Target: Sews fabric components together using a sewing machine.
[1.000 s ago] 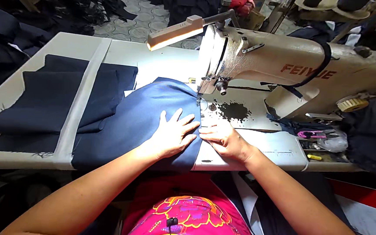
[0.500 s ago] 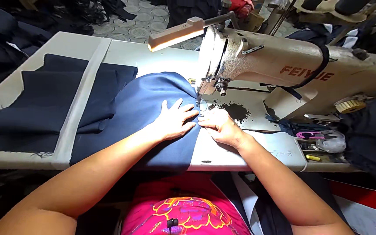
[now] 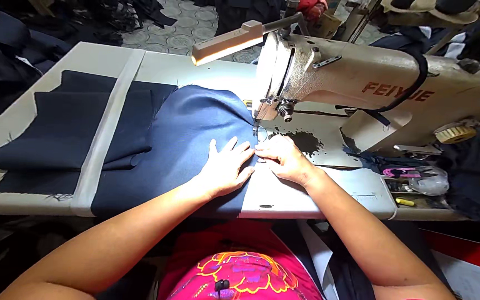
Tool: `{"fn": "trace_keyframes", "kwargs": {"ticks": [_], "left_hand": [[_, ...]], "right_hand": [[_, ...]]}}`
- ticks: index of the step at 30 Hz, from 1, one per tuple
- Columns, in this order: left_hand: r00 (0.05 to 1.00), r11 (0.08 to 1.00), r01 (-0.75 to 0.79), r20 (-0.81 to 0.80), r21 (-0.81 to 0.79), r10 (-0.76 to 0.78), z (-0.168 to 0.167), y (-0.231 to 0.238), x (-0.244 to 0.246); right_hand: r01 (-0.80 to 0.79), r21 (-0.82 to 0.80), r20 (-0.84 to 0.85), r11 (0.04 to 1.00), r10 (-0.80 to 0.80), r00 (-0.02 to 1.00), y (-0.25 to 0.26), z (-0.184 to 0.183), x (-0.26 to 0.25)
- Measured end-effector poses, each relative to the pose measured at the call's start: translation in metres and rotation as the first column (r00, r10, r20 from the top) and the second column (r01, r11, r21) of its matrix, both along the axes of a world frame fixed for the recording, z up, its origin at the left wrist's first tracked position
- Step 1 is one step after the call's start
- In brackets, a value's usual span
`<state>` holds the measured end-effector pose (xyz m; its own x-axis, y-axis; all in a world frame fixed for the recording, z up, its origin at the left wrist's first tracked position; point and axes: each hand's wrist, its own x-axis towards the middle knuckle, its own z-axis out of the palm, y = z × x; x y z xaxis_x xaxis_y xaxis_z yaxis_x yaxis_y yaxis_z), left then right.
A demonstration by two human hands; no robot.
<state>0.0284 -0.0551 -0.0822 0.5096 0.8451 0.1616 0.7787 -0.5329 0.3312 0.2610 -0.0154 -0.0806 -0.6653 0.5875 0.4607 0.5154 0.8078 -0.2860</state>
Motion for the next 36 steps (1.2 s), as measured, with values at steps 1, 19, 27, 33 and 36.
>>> {"fn": "trace_keyframes", "kwargs": {"ticks": [1,19,27,33,36], "left_hand": [[1.0,1.0,-0.001,0.0,-0.007,0.001,0.001,0.003,0.0],[0.987,0.989,0.145,0.059,0.018,-0.146,0.008,0.09,-0.008],[0.974,0.946,0.127,0.142,0.298,-0.175,0.001,0.094,-0.008],[0.962,0.777,0.094,0.145,0.623,-0.232,-0.002,0.106,-0.007],[0.976,0.918,0.13,0.115,0.375,-0.186,-0.005,0.115,-0.01]], "right_hand": [[0.009,-0.007,-0.004,1.0,-0.009,1.0,0.001,0.0,-0.001],[0.203,-0.062,-0.035,0.977,-0.205,0.978,0.007,-0.009,-0.007],[0.216,-0.053,-0.032,0.975,-0.218,0.975,0.006,-0.008,-0.007],[0.209,-0.063,-0.054,0.976,-0.212,0.976,0.006,-0.005,-0.008],[0.218,-0.08,-0.041,0.973,-0.222,0.974,0.006,-0.004,-0.008]]}}
